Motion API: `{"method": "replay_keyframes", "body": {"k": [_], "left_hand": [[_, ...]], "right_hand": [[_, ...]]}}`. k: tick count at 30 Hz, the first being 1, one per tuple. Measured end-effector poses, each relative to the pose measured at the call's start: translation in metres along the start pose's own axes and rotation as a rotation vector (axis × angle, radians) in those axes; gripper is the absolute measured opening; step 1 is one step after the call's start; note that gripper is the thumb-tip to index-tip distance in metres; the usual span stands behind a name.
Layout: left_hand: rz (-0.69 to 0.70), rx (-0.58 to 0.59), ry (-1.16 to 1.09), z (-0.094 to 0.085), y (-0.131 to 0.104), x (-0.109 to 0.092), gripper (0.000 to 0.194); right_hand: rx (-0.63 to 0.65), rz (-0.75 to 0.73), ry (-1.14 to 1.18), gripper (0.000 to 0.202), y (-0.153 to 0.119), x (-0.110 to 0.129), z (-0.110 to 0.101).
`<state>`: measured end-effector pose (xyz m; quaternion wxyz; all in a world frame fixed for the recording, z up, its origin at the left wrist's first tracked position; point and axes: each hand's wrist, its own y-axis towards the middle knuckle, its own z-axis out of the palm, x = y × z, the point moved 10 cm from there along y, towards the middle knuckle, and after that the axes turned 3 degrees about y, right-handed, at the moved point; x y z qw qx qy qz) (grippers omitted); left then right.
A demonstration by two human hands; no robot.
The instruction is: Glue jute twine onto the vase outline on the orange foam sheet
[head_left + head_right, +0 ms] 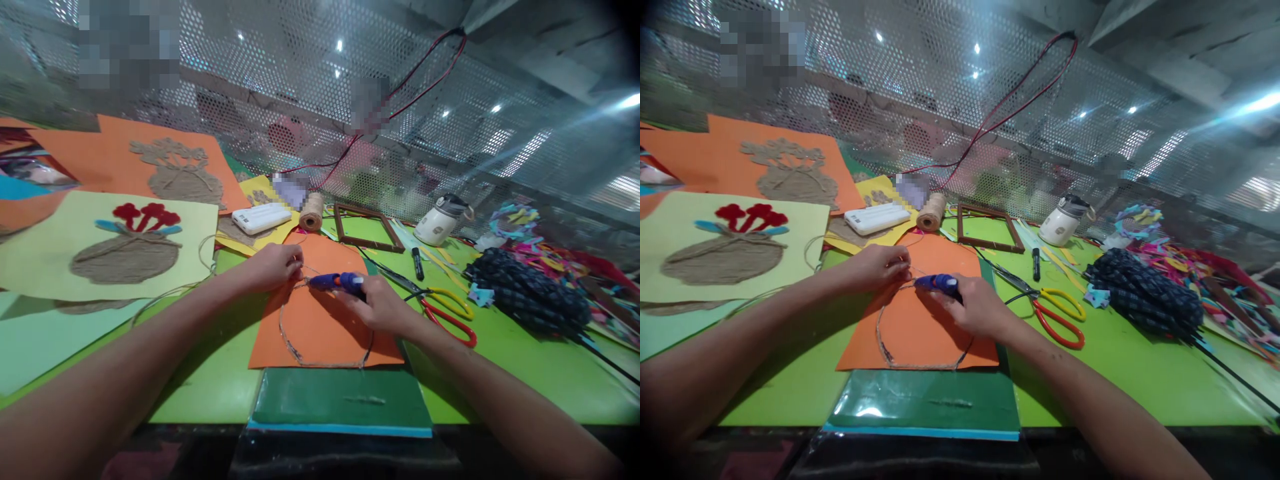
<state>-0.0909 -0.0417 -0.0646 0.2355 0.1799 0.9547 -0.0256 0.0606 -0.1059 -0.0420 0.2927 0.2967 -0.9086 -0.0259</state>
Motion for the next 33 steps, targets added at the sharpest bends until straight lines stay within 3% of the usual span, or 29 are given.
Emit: {"method": "replay_keyframes", "body": {"k": [4, 13, 24, 33], "left_hand": [[0.006, 0.002, -0.013, 0.001, 0.002, 0.002, 0.018], [-0.004, -0.005, -0.175, 0.006, 0.004, 0.011, 0.012], [-0.008, 0.056, -0.328, 0.012, 0.005, 0.018, 0.011], [-0.015, 0.064, -0.324, 0.013, 0.006, 0.018, 0.011]], "right_hand": [[0.015, -0.119, -0.100, 0.022, -0.004, 0.017, 0.004], [-0.058, 0.082, -0.006, 0.034, -0.003, -0.004, -0.015], [-0.092, 0.114, 0.024, 0.036, 0.000, -0.010, -0.008], [-0.077, 0.124, 0.041, 0.037, -0.001, -0.010, -0.003]]}}
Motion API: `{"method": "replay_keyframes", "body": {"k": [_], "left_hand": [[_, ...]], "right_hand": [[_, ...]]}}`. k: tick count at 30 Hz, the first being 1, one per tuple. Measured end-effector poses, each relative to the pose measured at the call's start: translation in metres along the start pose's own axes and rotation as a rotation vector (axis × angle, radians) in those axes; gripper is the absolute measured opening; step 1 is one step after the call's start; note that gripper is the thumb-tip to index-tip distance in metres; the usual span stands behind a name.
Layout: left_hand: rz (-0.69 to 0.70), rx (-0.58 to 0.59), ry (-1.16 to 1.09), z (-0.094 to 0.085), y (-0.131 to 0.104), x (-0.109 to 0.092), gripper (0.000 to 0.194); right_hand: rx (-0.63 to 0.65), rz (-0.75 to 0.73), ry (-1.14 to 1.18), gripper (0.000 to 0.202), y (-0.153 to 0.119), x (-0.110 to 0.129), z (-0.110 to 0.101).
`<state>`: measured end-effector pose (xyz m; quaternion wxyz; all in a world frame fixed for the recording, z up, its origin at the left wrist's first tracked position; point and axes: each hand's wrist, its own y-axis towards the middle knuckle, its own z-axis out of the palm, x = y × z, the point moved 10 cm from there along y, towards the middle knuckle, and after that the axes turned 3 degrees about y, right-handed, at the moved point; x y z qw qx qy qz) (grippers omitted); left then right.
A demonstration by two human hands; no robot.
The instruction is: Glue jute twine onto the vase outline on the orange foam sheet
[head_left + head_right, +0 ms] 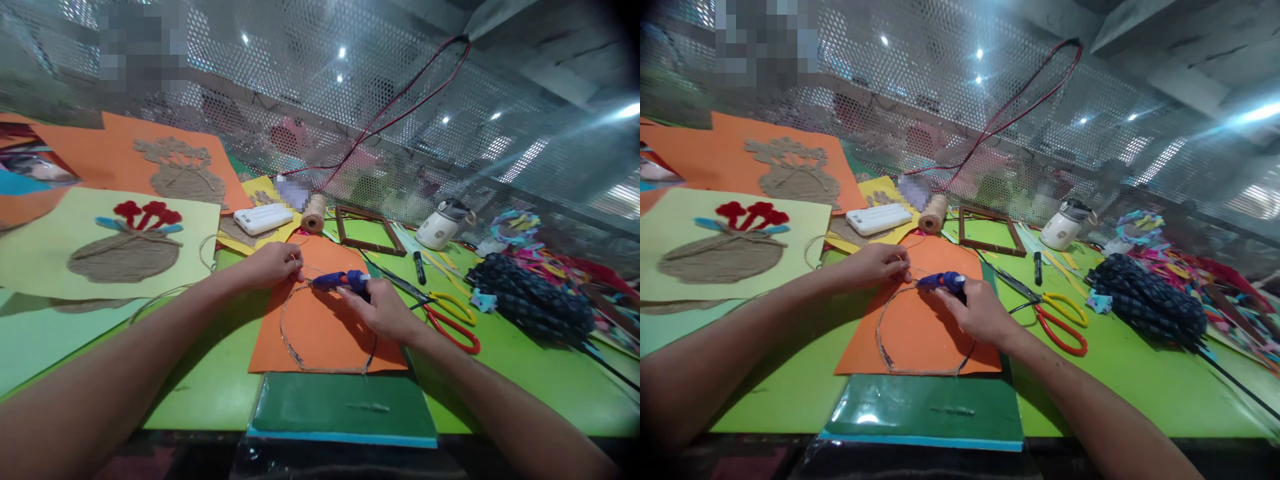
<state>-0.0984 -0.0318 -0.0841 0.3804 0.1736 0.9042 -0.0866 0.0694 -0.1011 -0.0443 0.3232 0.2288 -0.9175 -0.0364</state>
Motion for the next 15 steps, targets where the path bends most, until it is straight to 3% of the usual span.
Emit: {"method": "replay_keyframes", "body": {"k": [8, 15], "left_hand": [[0.017, 0.007, 0.034, 0.0016, 0.0013, -0.0015, 0.011], [0.018, -0.007, 0.075, -0.0021, -0.0022, -0.0071, 0.009]], "right_hand": [[-0.038, 0.009, -0.022, 0.038, -0.0004, 0.0001, -0.0055], [0.013, -0.034, -0.048, 0.034, -0.0014, 0.0031, -0.0017]]}}
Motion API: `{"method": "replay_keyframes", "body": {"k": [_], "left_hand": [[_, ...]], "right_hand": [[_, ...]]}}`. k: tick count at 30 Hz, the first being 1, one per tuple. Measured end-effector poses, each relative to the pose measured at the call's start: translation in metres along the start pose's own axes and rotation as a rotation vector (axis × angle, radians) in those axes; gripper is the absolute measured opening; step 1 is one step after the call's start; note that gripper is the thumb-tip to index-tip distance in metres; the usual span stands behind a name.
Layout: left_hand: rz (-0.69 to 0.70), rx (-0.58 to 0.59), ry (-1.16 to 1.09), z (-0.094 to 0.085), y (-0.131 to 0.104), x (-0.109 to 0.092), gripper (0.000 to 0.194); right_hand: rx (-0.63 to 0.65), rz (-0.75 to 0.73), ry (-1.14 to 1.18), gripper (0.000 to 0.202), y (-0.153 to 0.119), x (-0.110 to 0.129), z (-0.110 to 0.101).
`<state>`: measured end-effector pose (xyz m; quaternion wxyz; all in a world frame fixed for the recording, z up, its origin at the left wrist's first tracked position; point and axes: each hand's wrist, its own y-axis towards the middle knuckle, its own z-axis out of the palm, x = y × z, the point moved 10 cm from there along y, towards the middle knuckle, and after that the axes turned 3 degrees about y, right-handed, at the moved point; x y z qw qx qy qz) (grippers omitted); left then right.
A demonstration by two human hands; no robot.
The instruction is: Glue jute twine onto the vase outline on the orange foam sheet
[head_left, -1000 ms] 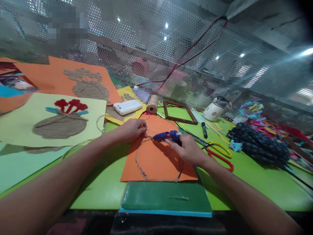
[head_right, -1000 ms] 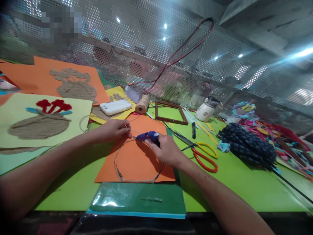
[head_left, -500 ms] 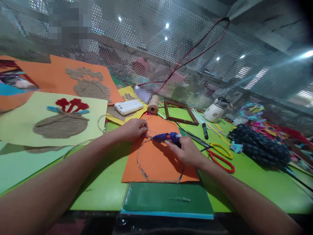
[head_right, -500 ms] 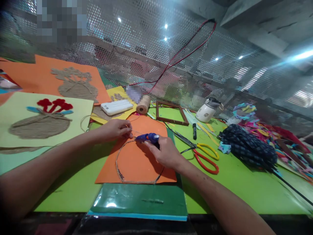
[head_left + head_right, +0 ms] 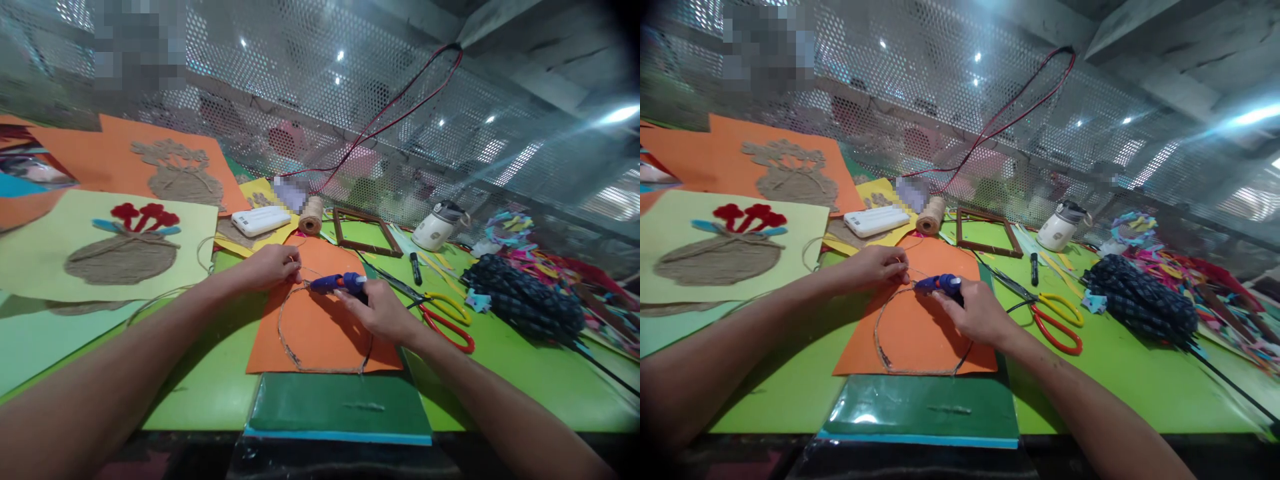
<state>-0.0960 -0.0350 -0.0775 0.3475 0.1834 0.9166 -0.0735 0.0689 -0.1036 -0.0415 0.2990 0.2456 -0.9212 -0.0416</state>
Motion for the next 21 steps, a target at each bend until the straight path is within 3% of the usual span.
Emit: {"method": "replay_keyframes", "body": {"k": [8, 21], "left_hand": [[-0.020, 0.004, -0.027, -0.001, 0.000, 0.001, 0.010], [-0.048, 0.030, -0.169, 0.002, 0.000, 0.002, 0.011]], "right_hand": [[-0.081, 0.013, 0.000, 0.038, 0.000, 0.002, -0.019], [-0.088, 0.034, 0.052, 0.036, 0.001, -0.003, -0.012]]}}
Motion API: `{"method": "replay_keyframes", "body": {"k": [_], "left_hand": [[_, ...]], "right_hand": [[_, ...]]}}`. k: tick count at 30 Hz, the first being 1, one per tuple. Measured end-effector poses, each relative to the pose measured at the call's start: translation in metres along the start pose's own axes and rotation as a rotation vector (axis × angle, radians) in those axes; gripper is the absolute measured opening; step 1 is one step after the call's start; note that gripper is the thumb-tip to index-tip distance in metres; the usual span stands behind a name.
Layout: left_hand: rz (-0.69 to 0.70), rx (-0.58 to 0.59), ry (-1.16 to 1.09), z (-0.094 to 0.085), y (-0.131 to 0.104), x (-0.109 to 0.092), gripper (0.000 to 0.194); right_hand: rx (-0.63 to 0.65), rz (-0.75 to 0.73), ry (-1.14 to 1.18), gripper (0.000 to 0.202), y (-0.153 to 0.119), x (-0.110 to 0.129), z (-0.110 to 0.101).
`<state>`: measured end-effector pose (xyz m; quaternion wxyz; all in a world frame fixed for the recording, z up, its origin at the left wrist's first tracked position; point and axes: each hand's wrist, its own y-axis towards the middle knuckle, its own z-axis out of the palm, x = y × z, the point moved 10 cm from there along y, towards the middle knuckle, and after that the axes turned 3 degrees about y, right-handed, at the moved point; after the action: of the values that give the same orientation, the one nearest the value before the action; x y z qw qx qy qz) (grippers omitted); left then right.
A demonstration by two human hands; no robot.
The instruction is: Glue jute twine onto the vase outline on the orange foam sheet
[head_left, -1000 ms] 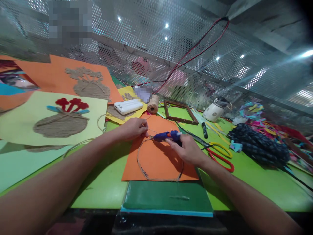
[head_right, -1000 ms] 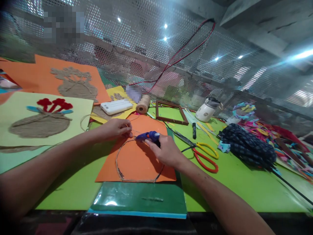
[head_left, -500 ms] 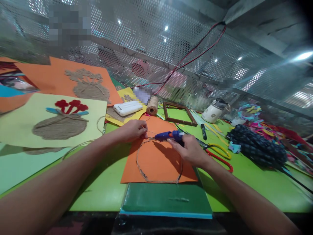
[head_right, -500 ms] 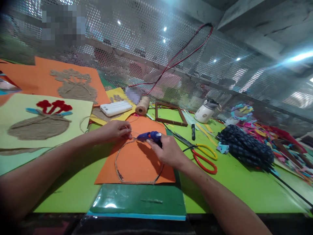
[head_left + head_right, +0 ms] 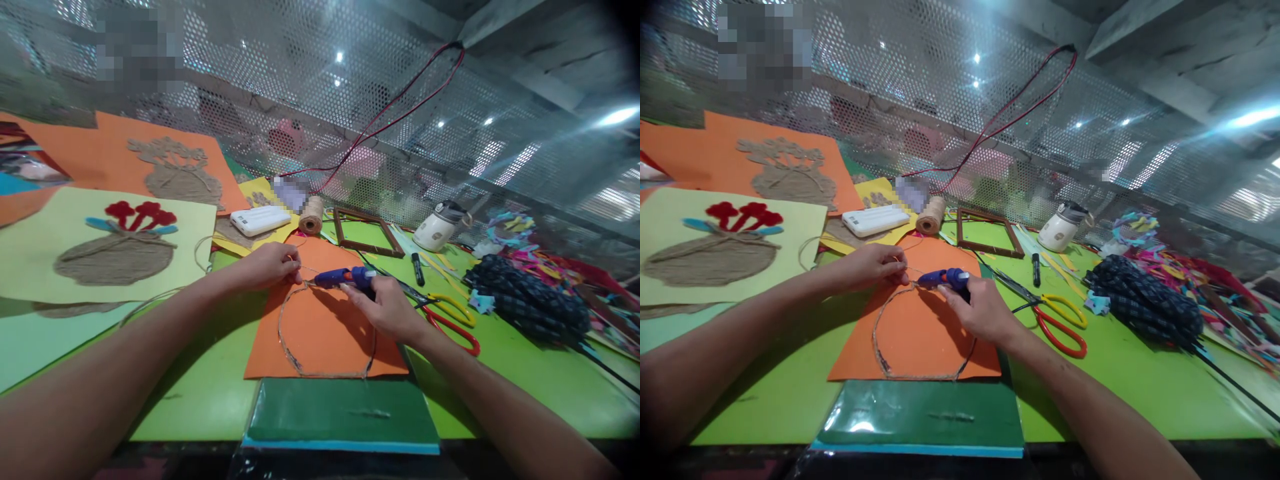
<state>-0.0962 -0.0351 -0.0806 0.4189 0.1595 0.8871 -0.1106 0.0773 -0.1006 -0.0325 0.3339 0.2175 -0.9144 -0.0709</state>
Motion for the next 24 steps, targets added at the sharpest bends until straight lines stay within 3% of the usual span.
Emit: {"method": "replay_keyframes", "body": {"k": [4, 8, 15, 19, 24], "left_hand": [[-0.016, -0.002, -0.100, 0.001, 0.003, 0.005, 0.012], [0.011, -0.001, -0.162, 0.000, 0.006, 0.008, 0.014], [0.074, -0.018, -0.119, -0.005, 0.010, 0.008, 0.024], [0.094, -0.052, -0.127, -0.008, 0.011, 0.005, 0.025], [0.072, -0.221, -0.242, -0.026, 0.006, 0.002, 0.026]], "right_hand": [[0.040, 0.016, 0.065, 0.038, 0.001, 0.001, -0.013], [0.159, 0.024, 0.070, 0.036, 0.006, -0.005, -0.023], [0.360, 0.078, 0.070, 0.032, 0.009, -0.027, -0.028], [0.411, 0.068, 0.013, 0.035, 0.007, -0.033, -0.043], [0.397, 0.056, 0.017, 0.037, 0.007, -0.040, -0.068]]}}
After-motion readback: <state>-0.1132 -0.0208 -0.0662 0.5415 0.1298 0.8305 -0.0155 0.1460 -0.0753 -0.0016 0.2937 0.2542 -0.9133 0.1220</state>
